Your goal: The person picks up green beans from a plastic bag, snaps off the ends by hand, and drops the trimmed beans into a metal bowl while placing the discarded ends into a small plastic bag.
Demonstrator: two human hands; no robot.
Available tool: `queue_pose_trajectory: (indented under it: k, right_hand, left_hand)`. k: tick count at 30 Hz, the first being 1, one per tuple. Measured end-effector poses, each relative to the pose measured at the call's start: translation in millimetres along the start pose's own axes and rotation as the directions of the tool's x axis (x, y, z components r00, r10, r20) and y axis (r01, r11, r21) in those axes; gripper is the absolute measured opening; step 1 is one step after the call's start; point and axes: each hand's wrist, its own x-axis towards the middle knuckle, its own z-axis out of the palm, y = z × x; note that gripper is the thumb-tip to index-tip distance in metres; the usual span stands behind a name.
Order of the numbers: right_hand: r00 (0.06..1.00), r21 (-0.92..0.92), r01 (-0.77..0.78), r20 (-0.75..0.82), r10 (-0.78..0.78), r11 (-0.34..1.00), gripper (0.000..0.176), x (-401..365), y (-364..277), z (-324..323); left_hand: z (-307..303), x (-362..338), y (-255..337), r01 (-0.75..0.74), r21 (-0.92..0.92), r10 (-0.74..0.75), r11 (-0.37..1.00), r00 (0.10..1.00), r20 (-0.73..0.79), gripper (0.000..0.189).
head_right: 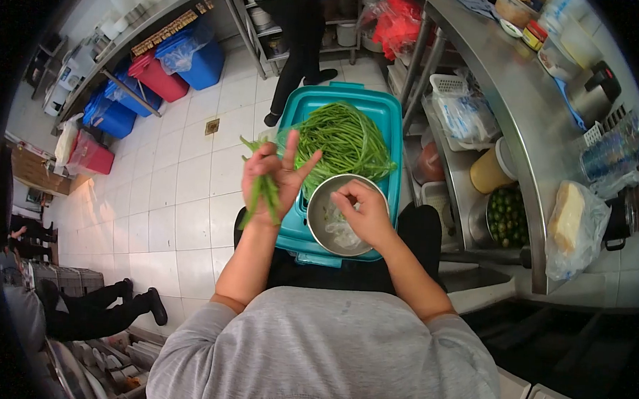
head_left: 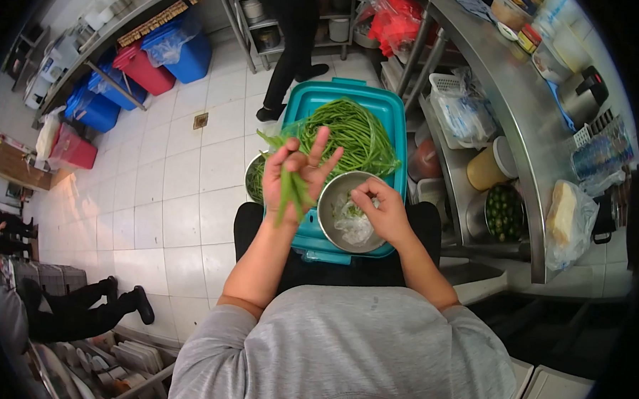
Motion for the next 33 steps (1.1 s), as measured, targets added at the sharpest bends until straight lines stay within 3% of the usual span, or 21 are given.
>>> queue_pose_trajectory:
  k: [2, 5, 8, 9, 13, 16, 18, 19, 22, 25, 28, 30, 31, 33]
  right_hand:
    - [0.992, 0.227, -0.051, 0.125, 0.022, 0.973, 0.01, 1.5, -4.1, 6.3]
    - [0.946, 0.419, -0.301, 0.244, 0.213, 0.857, 0.01, 2.2, -0.5, 16.8]
    - [0.963, 0.472, -0.268, 0.159, 0.218, 0.84, 0.012, -0.1, -9.0, 14.0]
    - [0.968, 0.463, -0.246, 0.172, 0.186, 0.851, 0.013, -1.4, -0.4, 12.0]
    - [0.966, 0.503, -0.23, 0.222, 0.132, 0.833, 0.015, -3.1, 8.2, 6.3]
    - [0.986, 0.479, -0.142, 0.141, 0.083, 0.867, 0.011, -0.9, 5.6, 10.8]
    - [0.983, 0.443, -0.171, 0.14, 0.12, 0.88, 0.008, 0.4, 18.5, 11.1]
    - [0.988, 0.437, -0.154, 0.078, 0.134, 0.886, 0.007, -0.1, 23.0, 12.4]
    - [0.983, 0.477, -0.113, -0.071, 0.167, 0.872, 0.005, 1.1, 20.3, 21.4]
    - [0.966, 0.614, -0.097, -0.13, 0.222, 0.783, 0.007, 1.6, 19.9, 26.8]
    - [0.942, 0.683, -0.11, -0.16, 0.296, 0.722, 0.01, 5.2, 36.7, 19.5]
    - [0.931, 0.69, -0.127, -0.164, 0.325, 0.713, 0.011, 8.1, 35.6, 5.8]
    - [0.927, 0.678, -0.12, -0.185, 0.327, 0.725, 0.011, 7.6, 33.9, 1.3]
    - [0.927, 0.609, -0.132, -0.204, 0.316, 0.782, 0.012, 3.8, 33.7, -6.1]
  left_hand:
    - [-11.5, 1.0, -12.5, 0.053, 0.126, -0.045, 0.991, 0.997, -0.062, 0.016]
    - [-21.0, -5.4, -32.7, 0.16, 0.257, -0.143, 0.953, 0.986, -0.087, 0.018]
    - [-18.3, -10.6, -40.3, 0.21, 0.503, -0.18, 0.838, 0.978, -0.108, 0.016]
    - [-15.3, -9.0, -39.1, 0.192, 0.599, -0.202, 0.777, 0.978, -0.051, 0.012]
    - [-21.2, -12.9, -46.3, 0.223, 0.597, -0.214, 0.77, 0.973, -0.087, 0.013]
    - [-24.4, -13.3, -48.1, 0.225, 0.531, -0.186, 0.817, 0.974, -0.126, 0.013]
    - [-32.2, -11.4, -48.8, 0.227, 0.364, -0.169, 0.903, 0.968, -0.185, 0.013]
    - [-35.2, -10.6, -49.4, 0.221, 0.276, -0.164, 0.935, 0.963, -0.215, 0.012]
    - [-37.8, -9.7, -54.3, 0.186, 0.24, -0.138, 0.953, 0.969, -0.203, 0.014]
    - [-33.6, -9.2, -56.0, 0.146, 0.287, -0.087, 0.947, 0.974, -0.208, 0.019]
    - [-44.0, -4.0, -36.3, 0.083, 0.283, 0.032, 0.956, 0.925, -0.38, 0.023]
    - [-37.5, -0.6, -3.4, -0.009, 0.423, 0.165, 0.906, 0.928, -0.334, 0.031]
    - [-37.9, -0.1, 17.1, -0.077, 0.537, 0.269, 0.84, 0.919, -0.29, 0.027]
    - [-50.3, 2.6, 61.6, -0.226, 0.641, 0.51, 0.734, 0.805, -0.301, 0.01]
